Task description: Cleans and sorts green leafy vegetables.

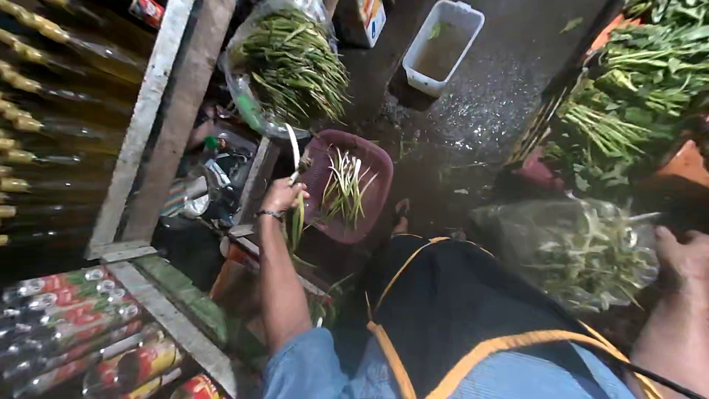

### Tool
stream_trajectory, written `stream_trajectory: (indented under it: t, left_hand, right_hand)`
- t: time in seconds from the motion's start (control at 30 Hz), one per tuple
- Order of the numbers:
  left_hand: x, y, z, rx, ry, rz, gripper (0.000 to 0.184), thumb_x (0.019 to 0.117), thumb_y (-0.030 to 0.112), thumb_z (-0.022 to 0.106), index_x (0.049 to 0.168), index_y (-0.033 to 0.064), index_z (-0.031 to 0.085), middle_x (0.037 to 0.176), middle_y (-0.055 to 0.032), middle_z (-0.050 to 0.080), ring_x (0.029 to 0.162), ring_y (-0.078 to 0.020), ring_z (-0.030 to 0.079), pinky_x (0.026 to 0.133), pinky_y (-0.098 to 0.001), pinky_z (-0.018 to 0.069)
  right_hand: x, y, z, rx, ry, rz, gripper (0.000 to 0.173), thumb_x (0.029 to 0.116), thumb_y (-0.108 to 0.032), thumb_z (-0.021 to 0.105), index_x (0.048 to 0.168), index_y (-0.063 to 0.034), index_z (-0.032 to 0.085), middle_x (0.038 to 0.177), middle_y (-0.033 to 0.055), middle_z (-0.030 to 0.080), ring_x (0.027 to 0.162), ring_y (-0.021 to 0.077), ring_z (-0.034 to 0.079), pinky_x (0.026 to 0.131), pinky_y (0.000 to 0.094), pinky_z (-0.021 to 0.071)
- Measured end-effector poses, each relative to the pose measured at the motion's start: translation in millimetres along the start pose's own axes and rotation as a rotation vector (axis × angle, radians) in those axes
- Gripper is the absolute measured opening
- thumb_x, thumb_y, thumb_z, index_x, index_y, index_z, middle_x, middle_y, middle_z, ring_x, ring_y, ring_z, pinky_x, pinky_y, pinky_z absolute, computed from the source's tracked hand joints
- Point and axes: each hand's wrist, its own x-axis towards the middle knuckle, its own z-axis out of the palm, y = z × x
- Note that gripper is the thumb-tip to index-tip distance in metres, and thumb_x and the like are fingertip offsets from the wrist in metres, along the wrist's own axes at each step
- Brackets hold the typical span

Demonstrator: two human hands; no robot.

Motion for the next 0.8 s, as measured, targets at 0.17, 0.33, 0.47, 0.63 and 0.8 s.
stream_trajectory:
  t: [0.17,0.33,0.47,0.63,0.8]
  left_hand:
    - [68.5,-65.2,18.9,-0.065,-0.117,-0.172,0.027,0.1079,0.019,0.051,0.121,-0.0020,0.060,0.083,-0.0063,0.067,0.051,-0.0036,0.045,0.049,-0.0213,0.0392]
    - [111.8,-81.8,15.6,-0.083,-0.178,-0.284,0.023,0.1080,0.020,0.050,0.118,0.0011,0.059,0.077,-0.0022,0.065,0.045,-0.0016,0.038,0.043,-0.0190,0.0335]
    - [179.4,-101.0,24.3,0.036,-0.227,-0.251,0.054,0.1029,0.039,0.061,0.137,-0.0012,0.050,0.089,-0.0127,0.059,0.063,-0.0163,0.049,0.061,-0.0332,0.0466]
    - [206.8,-93.3,0.4,0.047,-0.188,-0.237,0.060,0.1063,0.050,0.049,0.138,-0.0012,0.051,0.095,-0.0166,0.059,0.068,-0.0208,0.051,0.066,-0.0379,0.0485]
    - [180.5,-56.4,-49.4,-0.501,-0.213,-0.024,0.042,0.1107,0.042,0.039,0.122,0.0078,0.062,0.088,0.0005,0.067,0.047,0.0000,0.036,0.044,-0.0168,0.0330]
  right_hand:
    - [-41.2,-2.7,20.0,-0.065,-0.132,-0.015,0.051,0.1068,-0.028,0.054,0.142,0.0083,0.052,0.145,0.0396,0.046,0.140,0.0529,0.042,0.115,0.0660,0.0296]
    - [-73.6,-21.2,38.2,-0.089,-0.127,0.008,0.047,0.1068,-0.030,0.054,0.138,0.0050,0.058,0.139,0.0377,0.054,0.134,0.0535,0.048,0.111,0.0692,0.0330]
    - [-86.7,-75.7,47.7,-0.146,-0.158,-0.027,0.045,0.1075,-0.027,0.054,0.137,0.0070,0.058,0.138,0.0381,0.054,0.133,0.0540,0.049,0.110,0.0693,0.0334]
    - [-98.0,-158.9,60.4,-0.236,-0.165,-0.274,0.043,0.1072,-0.026,0.054,0.131,0.0088,0.061,0.130,0.0395,0.058,0.125,0.0570,0.054,0.107,0.0715,0.0354]
    - [-119.4,-244.8,100.5,-0.175,-0.100,-0.605,0.037,0.1057,-0.020,0.054,0.120,0.0114,0.067,0.113,0.0402,0.065,0.110,0.0580,0.062,0.098,0.0743,0.0406]
